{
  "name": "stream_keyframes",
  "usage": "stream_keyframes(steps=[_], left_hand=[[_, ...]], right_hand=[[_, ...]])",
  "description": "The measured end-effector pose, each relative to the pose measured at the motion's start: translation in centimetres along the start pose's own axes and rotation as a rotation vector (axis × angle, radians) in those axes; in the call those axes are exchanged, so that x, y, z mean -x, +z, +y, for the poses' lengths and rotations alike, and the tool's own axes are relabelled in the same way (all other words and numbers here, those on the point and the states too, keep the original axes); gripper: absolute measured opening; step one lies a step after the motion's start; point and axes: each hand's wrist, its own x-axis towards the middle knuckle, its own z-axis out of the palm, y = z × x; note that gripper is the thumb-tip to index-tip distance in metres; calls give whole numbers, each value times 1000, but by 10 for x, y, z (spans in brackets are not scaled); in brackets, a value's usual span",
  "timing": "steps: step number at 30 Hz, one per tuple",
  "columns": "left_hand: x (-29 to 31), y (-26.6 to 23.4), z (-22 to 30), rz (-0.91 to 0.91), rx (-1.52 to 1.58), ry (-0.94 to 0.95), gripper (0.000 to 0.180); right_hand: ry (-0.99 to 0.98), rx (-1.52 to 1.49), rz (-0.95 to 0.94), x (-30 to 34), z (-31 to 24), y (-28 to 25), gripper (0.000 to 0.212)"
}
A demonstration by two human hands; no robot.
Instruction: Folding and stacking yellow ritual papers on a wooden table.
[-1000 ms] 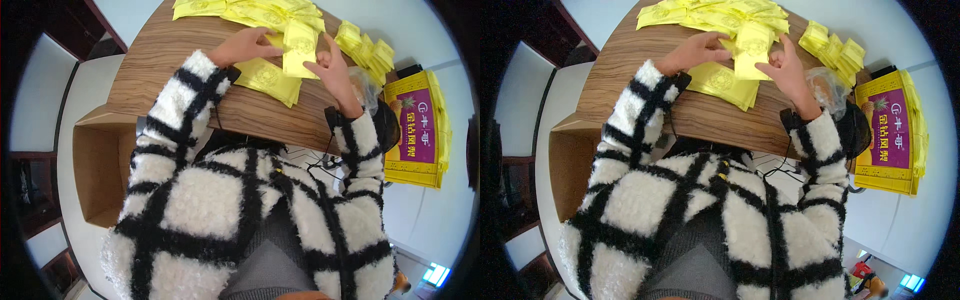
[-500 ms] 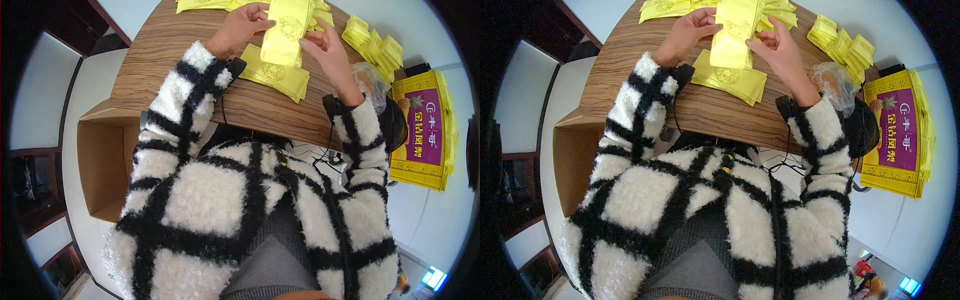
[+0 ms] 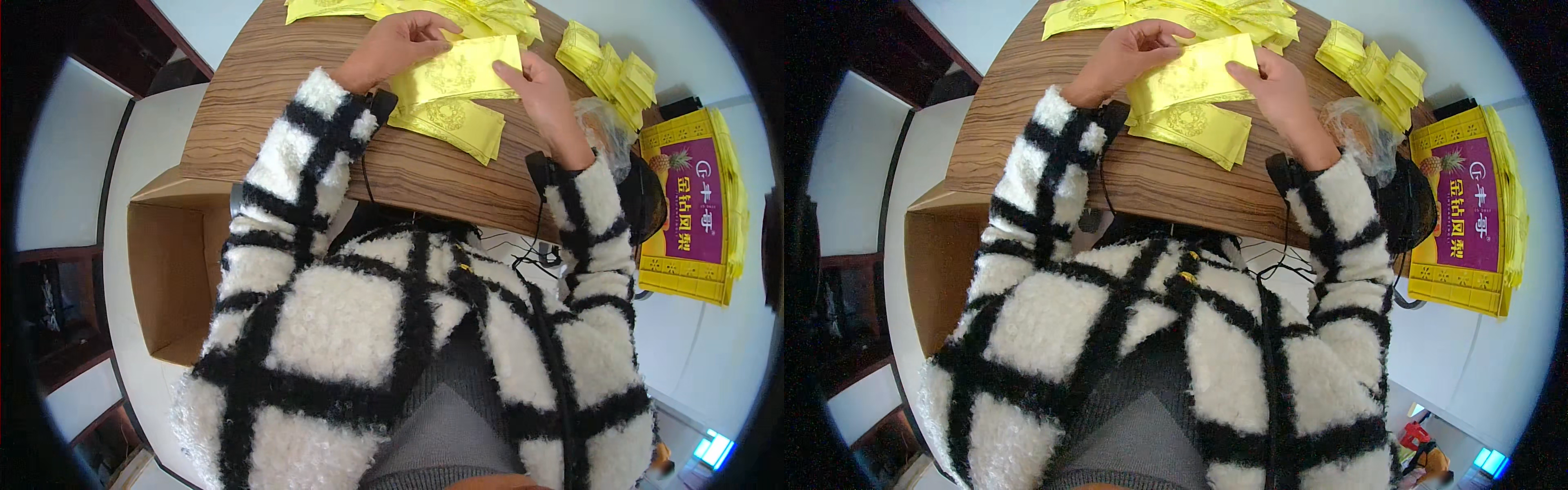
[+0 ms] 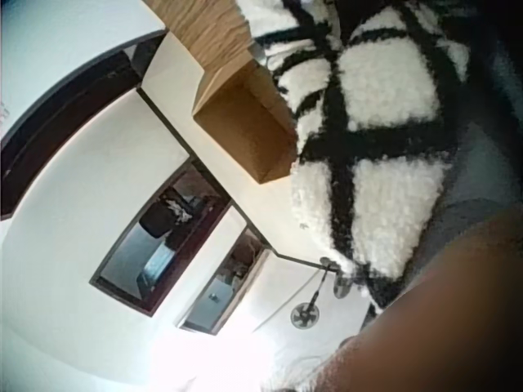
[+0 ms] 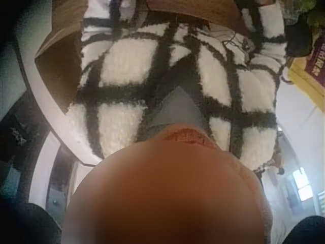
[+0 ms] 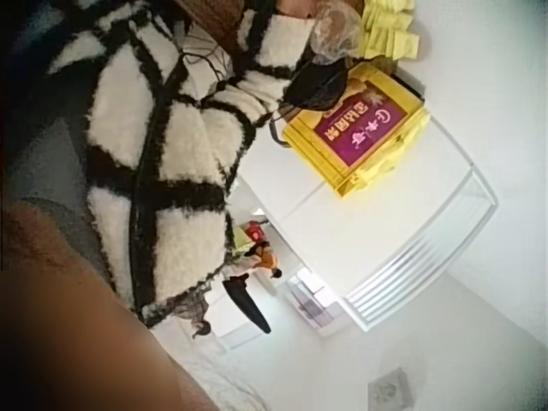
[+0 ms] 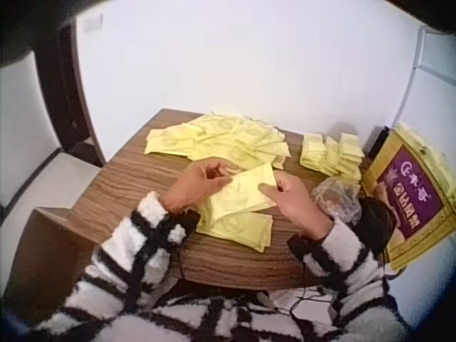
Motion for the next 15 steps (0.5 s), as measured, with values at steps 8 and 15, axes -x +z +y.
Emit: stream_keyframes(steps=[8, 15], left_hand=[[2, -15, -17, -261, -199, -117, 49], [8, -18, -28, -277, -537, -151, 50]], right_hand=[[233, -233, 19, 30, 28, -2, 29], [529, 46, -254, 41, 28, -3, 34]])
